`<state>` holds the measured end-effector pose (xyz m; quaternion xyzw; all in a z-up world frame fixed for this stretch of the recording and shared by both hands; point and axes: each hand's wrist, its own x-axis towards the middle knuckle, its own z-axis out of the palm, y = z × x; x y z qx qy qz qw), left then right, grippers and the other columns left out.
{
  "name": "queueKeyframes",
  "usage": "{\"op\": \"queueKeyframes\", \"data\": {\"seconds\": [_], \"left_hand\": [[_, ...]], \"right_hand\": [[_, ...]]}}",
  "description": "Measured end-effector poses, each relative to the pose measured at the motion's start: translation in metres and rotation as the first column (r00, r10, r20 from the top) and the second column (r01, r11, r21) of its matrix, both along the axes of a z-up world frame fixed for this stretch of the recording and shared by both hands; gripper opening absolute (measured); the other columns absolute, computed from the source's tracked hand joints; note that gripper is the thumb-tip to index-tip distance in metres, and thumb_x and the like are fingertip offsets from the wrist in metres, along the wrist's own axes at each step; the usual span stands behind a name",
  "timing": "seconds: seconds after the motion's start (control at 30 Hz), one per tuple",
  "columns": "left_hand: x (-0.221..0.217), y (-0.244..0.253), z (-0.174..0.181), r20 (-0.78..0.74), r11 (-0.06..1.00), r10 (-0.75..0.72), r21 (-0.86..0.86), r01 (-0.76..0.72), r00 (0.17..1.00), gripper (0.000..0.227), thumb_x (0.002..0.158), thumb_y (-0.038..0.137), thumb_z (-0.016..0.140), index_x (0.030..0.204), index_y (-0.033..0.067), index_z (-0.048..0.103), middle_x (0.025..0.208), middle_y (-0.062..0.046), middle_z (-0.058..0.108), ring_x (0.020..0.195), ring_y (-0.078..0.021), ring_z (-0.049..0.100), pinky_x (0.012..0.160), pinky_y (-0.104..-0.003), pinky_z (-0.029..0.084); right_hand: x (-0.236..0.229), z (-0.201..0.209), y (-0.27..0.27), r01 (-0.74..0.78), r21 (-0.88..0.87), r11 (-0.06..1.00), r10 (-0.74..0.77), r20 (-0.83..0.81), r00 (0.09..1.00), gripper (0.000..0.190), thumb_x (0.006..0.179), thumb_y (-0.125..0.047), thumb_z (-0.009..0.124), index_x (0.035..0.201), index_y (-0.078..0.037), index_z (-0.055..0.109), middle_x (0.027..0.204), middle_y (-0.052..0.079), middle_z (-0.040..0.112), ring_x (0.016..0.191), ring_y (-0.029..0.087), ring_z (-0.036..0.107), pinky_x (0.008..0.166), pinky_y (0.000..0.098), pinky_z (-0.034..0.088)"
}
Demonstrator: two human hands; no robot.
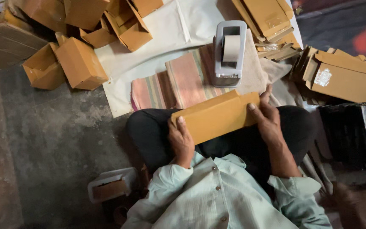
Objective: The person sits on the floor and repeatedly picks up small cardboard boxes, folds the flaps, and seals them using a tape dispenser. The sealed boxes are placed in a growing stack to the right.
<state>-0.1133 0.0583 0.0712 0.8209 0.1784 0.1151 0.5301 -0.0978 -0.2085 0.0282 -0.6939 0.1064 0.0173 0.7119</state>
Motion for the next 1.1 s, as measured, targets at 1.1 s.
{"op": "queueKeyframes", "data": {"seconds": [1.1], "left_hand": [[0.085, -0.015, -0.057, -0.020, 0.943, -0.311, -0.130, 0.306, 0.950, 0.051, 0.110, 0.043, 0.042, 0.143, 0.0046, 0.050, 0.130, -0.023, 0.062, 0.118, -0.0349, 0.062, 0.099, -0.040, 0.050]], "right_hand": [[0.032, -0.002, 0.013, 0.062, -0.289, 0.955, -0.014, 0.163, 0.986, 0.062, 0.104, -0.028, 0.061, 0.154, 0.002, 0.041, 0.155, 0.035, 0.020, 0.148, 0.036, 0.019, 0.117, 0.0416, 0.027]]}}
